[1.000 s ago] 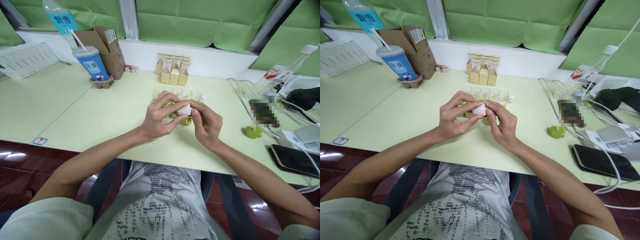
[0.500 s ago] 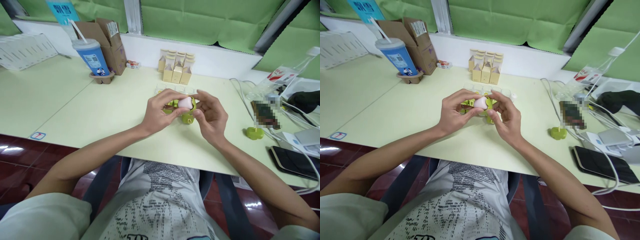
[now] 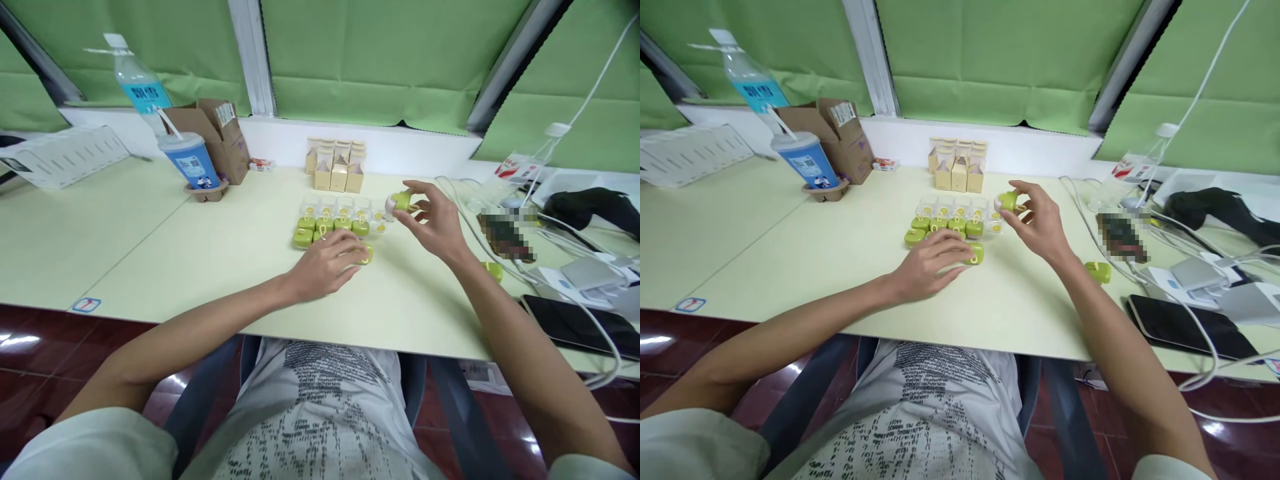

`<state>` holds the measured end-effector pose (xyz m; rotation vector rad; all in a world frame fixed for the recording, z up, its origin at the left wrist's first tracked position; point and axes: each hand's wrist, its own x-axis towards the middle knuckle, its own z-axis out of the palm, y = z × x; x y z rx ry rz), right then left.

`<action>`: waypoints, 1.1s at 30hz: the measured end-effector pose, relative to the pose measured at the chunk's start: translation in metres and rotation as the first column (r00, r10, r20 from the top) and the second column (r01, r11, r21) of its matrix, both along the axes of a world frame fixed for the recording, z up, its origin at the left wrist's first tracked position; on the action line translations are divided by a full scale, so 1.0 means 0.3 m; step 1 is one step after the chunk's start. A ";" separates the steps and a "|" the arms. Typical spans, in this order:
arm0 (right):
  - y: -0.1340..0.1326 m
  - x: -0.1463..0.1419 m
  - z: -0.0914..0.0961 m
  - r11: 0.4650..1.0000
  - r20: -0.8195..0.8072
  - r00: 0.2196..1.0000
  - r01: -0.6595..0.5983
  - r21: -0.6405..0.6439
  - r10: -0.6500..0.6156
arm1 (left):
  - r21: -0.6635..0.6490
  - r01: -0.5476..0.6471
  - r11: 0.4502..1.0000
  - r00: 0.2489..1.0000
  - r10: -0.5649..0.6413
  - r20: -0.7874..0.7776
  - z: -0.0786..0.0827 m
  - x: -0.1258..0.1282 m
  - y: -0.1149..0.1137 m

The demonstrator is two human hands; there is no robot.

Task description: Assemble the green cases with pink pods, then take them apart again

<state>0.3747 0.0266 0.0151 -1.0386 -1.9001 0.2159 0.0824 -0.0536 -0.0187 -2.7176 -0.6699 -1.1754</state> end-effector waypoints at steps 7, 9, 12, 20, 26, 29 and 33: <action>0.049 0.050 -0.039 0.977 0.327 0.926 -0.141 -0.158 0.186 | 0.195 -0.103 0.975 0.890 0.178 -0.421 -0.007 0.063 0.064; 0.050 0.029 -0.060 0.982 0.390 0.904 -0.131 -0.136 0.174 | 0.195 -0.116 0.974 0.881 0.192 -0.434 0.001 0.078 0.087; 0.051 0.007 -0.083 0.986 0.472 0.868 -0.109 -0.127 0.156 | 0.146 -0.150 0.978 0.879 0.200 -0.432 0.011 0.089 0.116; 0.050 0.000 -0.103 0.990 0.518 0.844 -0.099 -0.099 0.137 | -0.176 -0.202 0.963 0.952 0.151 -0.268 0.007 0.084 0.173; 0.070 0.024 -0.114 0.985 0.404 0.899 -0.137 -0.108 0.170 | -0.170 -0.253 0.953 0.944 0.205 -0.258 0.011 0.088 0.159; 0.078 0.034 -0.122 0.980 0.365 0.911 -0.152 -0.129 0.190 | -0.130 -0.275 0.953 0.937 0.235 -0.259 0.014 0.092 0.143; 0.079 0.028 -0.131 0.975 0.331 0.920 -0.179 -0.130 0.213 | -0.076 -0.278 0.958 0.926 0.246 -0.287 0.006 0.093 0.146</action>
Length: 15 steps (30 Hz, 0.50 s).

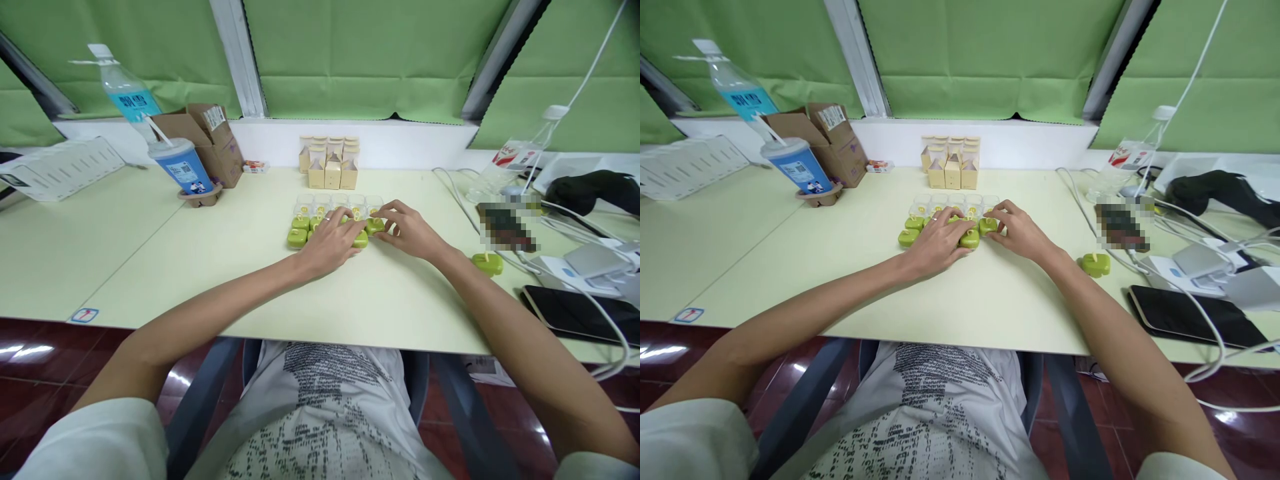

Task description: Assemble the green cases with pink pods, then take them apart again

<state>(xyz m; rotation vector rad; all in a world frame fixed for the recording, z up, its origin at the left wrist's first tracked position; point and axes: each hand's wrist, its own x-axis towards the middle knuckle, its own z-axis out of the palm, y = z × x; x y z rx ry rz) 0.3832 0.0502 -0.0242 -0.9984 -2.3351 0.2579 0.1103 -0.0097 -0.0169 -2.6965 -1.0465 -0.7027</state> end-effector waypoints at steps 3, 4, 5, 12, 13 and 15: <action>0.002 -0.008 -0.005 1.000 -0.057 0.998 -0.015 -0.004 0.015 | 0.038 -0.002 0.999 1.000 0.002 -0.008 -0.014 -0.003 0.014; 0.003 -0.011 -0.005 1.000 -0.072 0.997 -0.017 -0.005 0.016 | 0.048 -0.004 0.999 1.000 0.004 -0.006 -0.019 -0.004 0.018; 0.004 -0.012 -0.005 1.000 -0.082 0.997 -0.016 -0.007 0.015 | 0.057 -0.007 0.998 1.000 0.007 -0.004 -0.023 -0.005 0.021; 0.000 -0.006 0.002 0.998 -0.091 0.996 0.017 -0.054 -0.022 | 0.064 0.011 0.998 1.000 -0.010 -0.017 -0.030 -0.011 0.015; -0.001 -0.008 0.002 0.998 -0.096 0.995 0.021 -0.061 -0.027 | 0.055 0.004 0.999 1.000 -0.003 -0.018 -0.027 -0.011 0.011; -0.003 -0.018 0.004 0.997 -0.105 0.994 0.027 -0.068 -0.034 | 0.035 -0.009 0.999 1.000 0.009 -0.021 -0.018 -0.011 0.004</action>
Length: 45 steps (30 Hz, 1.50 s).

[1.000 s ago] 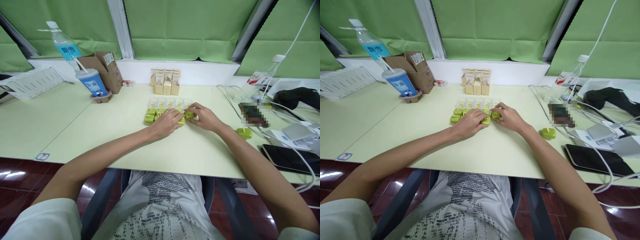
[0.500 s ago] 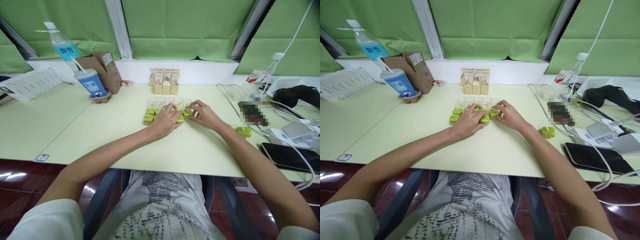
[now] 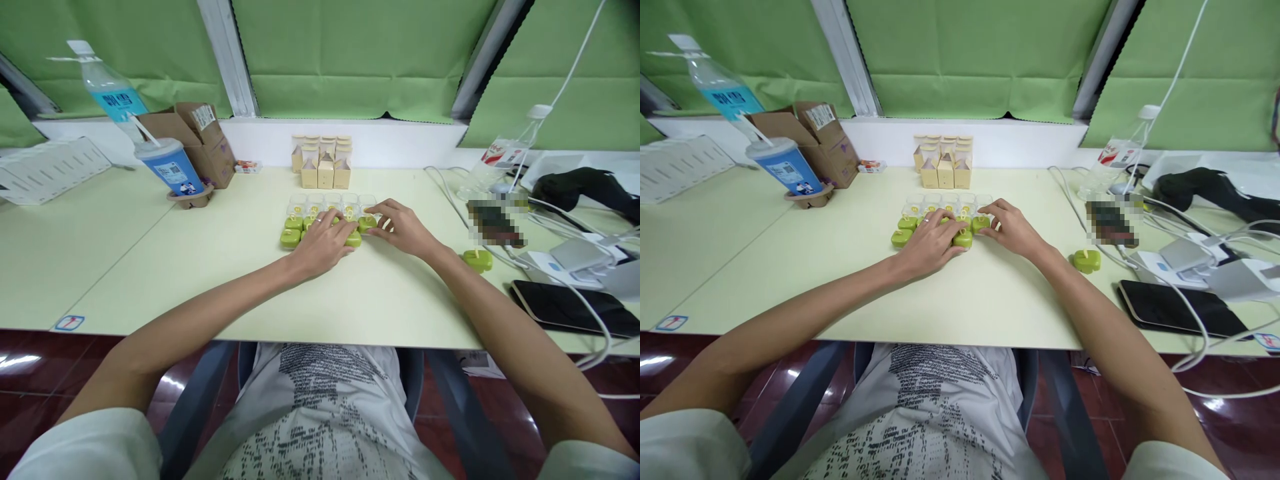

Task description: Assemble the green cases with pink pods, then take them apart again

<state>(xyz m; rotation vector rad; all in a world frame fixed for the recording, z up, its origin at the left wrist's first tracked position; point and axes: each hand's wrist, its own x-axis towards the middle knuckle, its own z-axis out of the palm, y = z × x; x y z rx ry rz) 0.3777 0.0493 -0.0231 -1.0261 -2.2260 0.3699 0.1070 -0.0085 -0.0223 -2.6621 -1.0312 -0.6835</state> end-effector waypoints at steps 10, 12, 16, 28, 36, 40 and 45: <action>-0.020 0.316 0.074 0.810 0.113 0.852 0.433 0.396 -0.511 | 0.080 0.047 0.996 0.994 -0.054 0.093 0.042 -0.004 -0.051; -0.016 0.476 0.058 0.752 0.053 0.848 0.438 0.492 -0.528 | 0.161 0.089 0.983 0.988 -0.107 0.112 0.042 -0.027 -0.060; -0.008 0.634 0.006 0.854 0.222 0.893 0.263 0.449 -0.391 | 0.433 0.291 0.853 0.947 -0.322 -0.002 0.021 -0.102 -0.059; -0.308 -0.104 0.283 0.966 -0.082 0.972 -0.229 -0.117 0.221 | 0.166 0.166 0.972 0.946 -0.204 0.251 -0.006 -0.069 -0.151; 0.007 -0.025 0.154 0.970 -0.236 0.946 0.238 0.043 -0.221 | 0.388 0.089 0.917 0.847 -0.275 0.456 0.012 -0.149 -0.035; 0.180 0.087 0.007 0.968 -0.036 0.967 0.252 0.004 -0.252 | 0.382 0.075 0.921 0.865 -0.251 0.434 -0.006 -0.157 0.002; 0.200 0.066 -0.095 0.942 -0.252 0.908 0.330 -0.061 -0.335 | 0.303 0.115 0.946 0.839 -0.255 0.480 -0.015 -0.165 0.008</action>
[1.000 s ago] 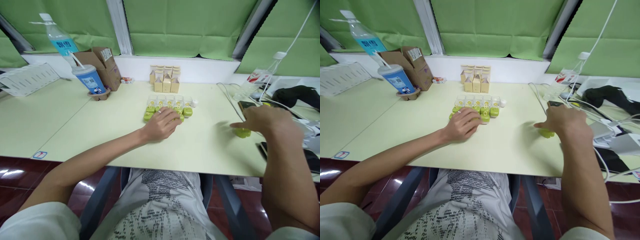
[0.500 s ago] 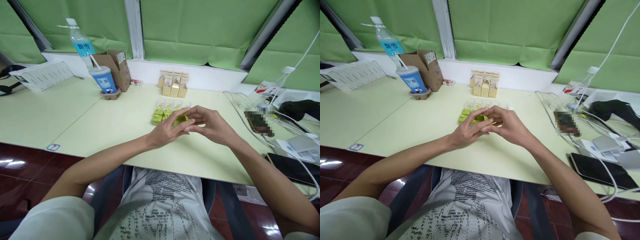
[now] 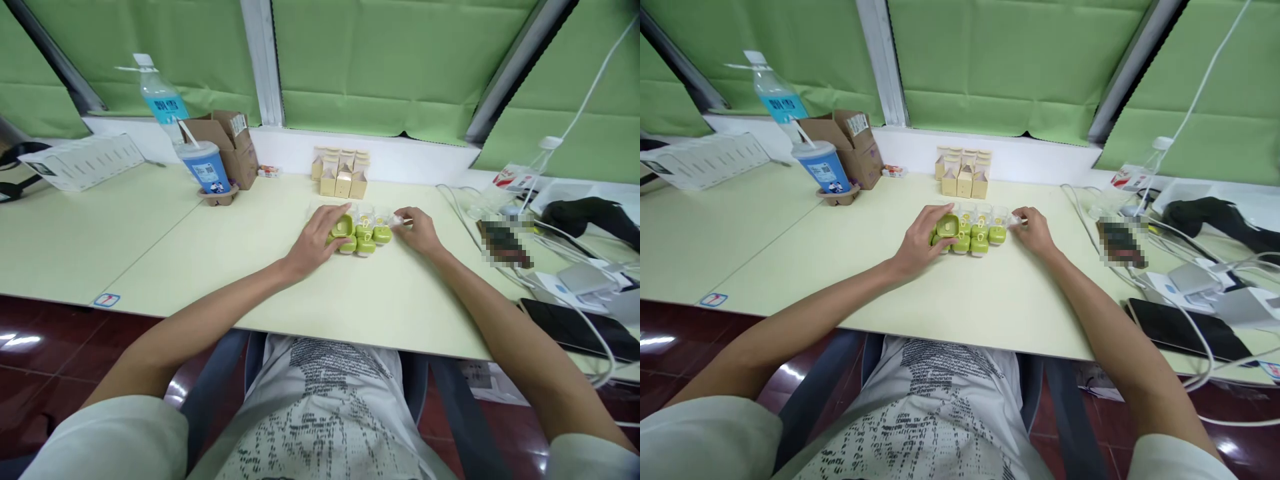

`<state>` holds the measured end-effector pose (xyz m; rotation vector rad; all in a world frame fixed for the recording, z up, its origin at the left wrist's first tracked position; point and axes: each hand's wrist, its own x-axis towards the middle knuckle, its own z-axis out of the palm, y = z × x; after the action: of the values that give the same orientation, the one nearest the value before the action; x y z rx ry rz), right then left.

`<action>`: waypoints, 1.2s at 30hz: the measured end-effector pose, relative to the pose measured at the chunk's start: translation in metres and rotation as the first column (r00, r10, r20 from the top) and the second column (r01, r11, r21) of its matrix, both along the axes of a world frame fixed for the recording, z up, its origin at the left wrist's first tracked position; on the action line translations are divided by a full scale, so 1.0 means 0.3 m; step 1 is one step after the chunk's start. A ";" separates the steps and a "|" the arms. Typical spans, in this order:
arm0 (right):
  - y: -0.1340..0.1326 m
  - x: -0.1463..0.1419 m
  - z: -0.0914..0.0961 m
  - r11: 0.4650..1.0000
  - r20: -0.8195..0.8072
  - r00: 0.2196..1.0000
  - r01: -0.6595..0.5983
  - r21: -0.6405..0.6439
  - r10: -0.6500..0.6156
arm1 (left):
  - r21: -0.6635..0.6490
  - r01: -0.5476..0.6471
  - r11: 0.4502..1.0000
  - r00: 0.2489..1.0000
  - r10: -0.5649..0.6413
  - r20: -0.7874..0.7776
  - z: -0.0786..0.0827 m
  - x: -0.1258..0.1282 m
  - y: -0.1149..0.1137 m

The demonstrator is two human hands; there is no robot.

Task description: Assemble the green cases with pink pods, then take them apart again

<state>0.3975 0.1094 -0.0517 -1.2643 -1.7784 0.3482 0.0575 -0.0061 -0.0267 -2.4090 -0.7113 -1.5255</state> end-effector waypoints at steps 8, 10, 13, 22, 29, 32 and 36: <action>-0.164 -0.065 0.149 0.970 -0.452 0.858 -0.224 0.099 0.244 | -0.137 -0.040 0.990 0.991 0.056 0.117 0.009 0.014 -0.033; -0.243 -0.130 0.172 0.916 -0.445 0.806 -0.387 0.105 0.391 | -0.107 -0.041 0.993 0.992 0.054 0.116 0.019 0.019 -0.041; -0.344 -0.218 0.184 0.841 -0.422 0.744 -0.534 0.092 0.519 | -0.067 -0.034 0.997 0.993 0.042 0.112 0.033 0.020 -0.048; -0.435 -0.288 0.171 0.816 -0.373 0.729 -0.544 0.194 0.574 | -0.057 0.041 0.998 0.991 -0.033 0.128 0.030 0.039 -0.068; -0.439 -0.294 0.156 0.812 -0.200 0.802 -0.492 0.315 0.563 | -0.012 0.079 0.997 0.989 -0.077 0.122 0.034 0.047 -0.079; -0.437 -0.288 0.159 0.801 -0.112 0.828 -0.484 0.352 0.550 | 0.005 0.061 0.998 0.994 -0.061 0.095 0.027 0.043 -0.073; -0.439 -0.283 0.163 0.796 -0.032 0.855 -0.469 0.382 0.518 | 0.012 0.050 0.999 0.996 -0.051 0.076 0.016 0.041 -0.066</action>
<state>0.3127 -0.0224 -0.0027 -0.4860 -1.9301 0.3654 0.0699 -0.0258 -0.0217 -2.3907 -0.6604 -1.6444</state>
